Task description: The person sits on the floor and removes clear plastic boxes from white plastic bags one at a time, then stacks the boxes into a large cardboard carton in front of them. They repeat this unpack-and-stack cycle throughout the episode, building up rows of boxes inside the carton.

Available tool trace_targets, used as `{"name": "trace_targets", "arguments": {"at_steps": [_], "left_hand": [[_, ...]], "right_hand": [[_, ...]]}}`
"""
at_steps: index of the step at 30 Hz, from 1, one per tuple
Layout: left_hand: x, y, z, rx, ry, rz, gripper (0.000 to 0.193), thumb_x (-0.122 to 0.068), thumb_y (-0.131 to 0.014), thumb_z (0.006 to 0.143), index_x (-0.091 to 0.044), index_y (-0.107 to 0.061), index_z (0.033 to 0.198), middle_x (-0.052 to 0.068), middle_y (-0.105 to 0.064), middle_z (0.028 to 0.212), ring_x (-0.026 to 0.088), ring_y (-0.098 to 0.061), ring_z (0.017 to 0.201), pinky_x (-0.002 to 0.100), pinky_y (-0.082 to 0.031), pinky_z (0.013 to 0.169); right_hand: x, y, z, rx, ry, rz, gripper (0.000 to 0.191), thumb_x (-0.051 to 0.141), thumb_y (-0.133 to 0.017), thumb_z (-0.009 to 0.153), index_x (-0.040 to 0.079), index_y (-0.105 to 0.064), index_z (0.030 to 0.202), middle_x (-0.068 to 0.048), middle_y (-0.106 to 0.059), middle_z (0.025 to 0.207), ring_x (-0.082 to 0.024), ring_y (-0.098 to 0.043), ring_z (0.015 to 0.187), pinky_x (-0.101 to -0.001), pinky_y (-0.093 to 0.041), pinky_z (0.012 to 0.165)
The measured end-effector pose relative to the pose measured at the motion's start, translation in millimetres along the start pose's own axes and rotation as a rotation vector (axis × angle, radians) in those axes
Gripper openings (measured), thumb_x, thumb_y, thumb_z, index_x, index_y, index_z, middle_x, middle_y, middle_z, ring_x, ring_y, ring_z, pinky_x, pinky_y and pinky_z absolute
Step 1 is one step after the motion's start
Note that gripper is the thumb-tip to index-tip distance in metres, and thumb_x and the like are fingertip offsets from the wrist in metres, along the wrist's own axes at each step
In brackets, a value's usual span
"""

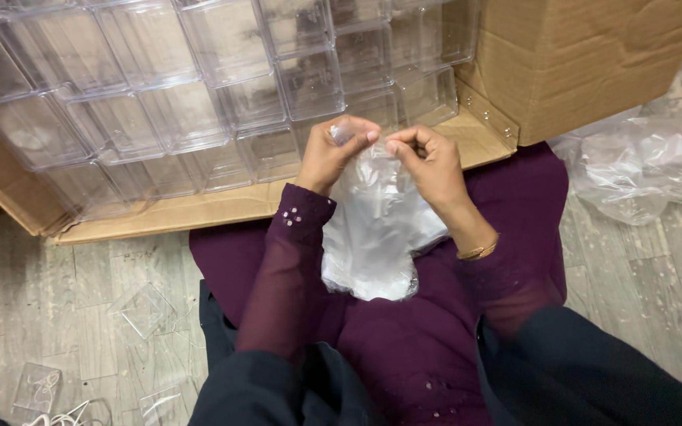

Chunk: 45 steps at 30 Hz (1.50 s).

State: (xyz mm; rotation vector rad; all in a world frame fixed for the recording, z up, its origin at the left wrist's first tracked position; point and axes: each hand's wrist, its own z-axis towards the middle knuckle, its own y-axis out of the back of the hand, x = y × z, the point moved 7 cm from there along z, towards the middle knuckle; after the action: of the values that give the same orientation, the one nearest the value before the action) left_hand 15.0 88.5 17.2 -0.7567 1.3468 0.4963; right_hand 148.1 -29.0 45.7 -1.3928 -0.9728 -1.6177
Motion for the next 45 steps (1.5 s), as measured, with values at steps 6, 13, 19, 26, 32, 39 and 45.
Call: {"name": "trace_targets", "arguments": {"at_steps": [6, 13, 19, 26, 32, 39, 45], "left_hand": [[24, -12, -2, 0.067, 0.050, -0.155, 0.016, -0.010, -0.077, 0.103, 0.000, -0.069, 0.094, -0.001, -0.066, 0.087, 0.007, -0.056, 0.083, 0.024, -0.046, 0.075], [21, -8, -2, -0.011, 0.036, -0.126, 0.012, -0.014, -0.076, 0.091, -0.004, -0.074, 0.097, -0.002, -0.073, 0.090, 0.006, -0.065, 0.084, 0.022, -0.052, 0.078], [32, -28, -8, 0.123, 0.137, -0.325, 0.025, -0.026, -0.070, 0.110, -0.008, -0.064, 0.094, -0.007, -0.056, 0.088, 0.004, -0.050, 0.081, 0.023, -0.042, 0.072], [61, -2, 12, 0.149, 0.212, -0.376, 0.023, -0.030, -0.073, 0.099, -0.011, -0.062, 0.093, -0.002, -0.062, 0.086, 0.010, -0.059, 0.079, 0.029, -0.050, 0.074], [91, -22, 87, -0.175, -0.020, 0.831, 0.025, -0.030, -0.070, 0.092, -0.006, -0.073, 0.099, 0.019, -0.076, 0.099, 0.035, -0.074, 0.094, 0.043, -0.058, 0.086], [109, -38, 113, -0.329, 0.225, 0.961, 0.022, -0.022, -0.067, 0.087, -0.006, -0.074, 0.102, 0.026, -0.071, 0.101, 0.044, -0.068, 0.097, 0.050, -0.055, 0.085], [65, -30, 73, -0.282, 0.092, 0.450, 0.021, -0.022, -0.061, 0.094, -0.007, -0.065, 0.109, 0.013, -0.073, 0.080, 0.024, -0.069, 0.074, 0.036, -0.054, 0.071]], "right_hand": [[-3, 10, 1, -0.043, 0.089, 0.112, 0.010, 0.008, -0.070, 0.103, 0.000, -0.069, 0.109, 0.001, -0.071, 0.098, -0.004, -0.065, 0.088, -0.0197, -0.053, 0.080], [10, 15, -5, -0.118, 0.101, -0.279, 0.013, 0.008, -0.073, 0.099, -0.002, -0.073, 0.107, -0.004, -0.076, 0.091, -0.008, -0.069, 0.080, -0.0217, -0.054, 0.069], [-39, 14, 5, 0.070, -0.252, 0.505, 0.022, 0.021, -0.074, 0.099, 0.001, -0.071, 0.109, -0.002, -0.072, 0.093, -0.006, -0.063, 0.080, -0.0219, -0.052, 0.073], [-53, 74, 4, 0.182, -0.226, 0.915, 0.019, 0.024, -0.068, 0.104, 0.006, -0.066, 0.100, -0.003, -0.065, 0.082, -0.017, -0.067, 0.080, -0.0343, -0.058, 0.078], [-67, 112, 97, -0.147, 0.049, -0.356, 0.009, 0.012, -0.063, 0.103, 0.004, -0.068, 0.103, -0.008, -0.067, 0.093, -0.022, -0.063, 0.086, -0.0389, -0.052, 0.078], [-71, 114, 119, -0.168, 0.013, -0.750, 0.010, 0.005, -0.058, 0.102, 0.010, -0.065, 0.108, -0.013, -0.070, 0.098, -0.030, -0.068, 0.092, -0.0425, -0.051, 0.082], [-21, 106, 30, -0.298, 0.105, -0.612, 0.038, 0.002, -0.059, 0.100, 0.011, -0.059, 0.138, -0.011, -0.068, 0.098, -0.028, -0.067, 0.089, -0.0390, -0.051, 0.081]]}}
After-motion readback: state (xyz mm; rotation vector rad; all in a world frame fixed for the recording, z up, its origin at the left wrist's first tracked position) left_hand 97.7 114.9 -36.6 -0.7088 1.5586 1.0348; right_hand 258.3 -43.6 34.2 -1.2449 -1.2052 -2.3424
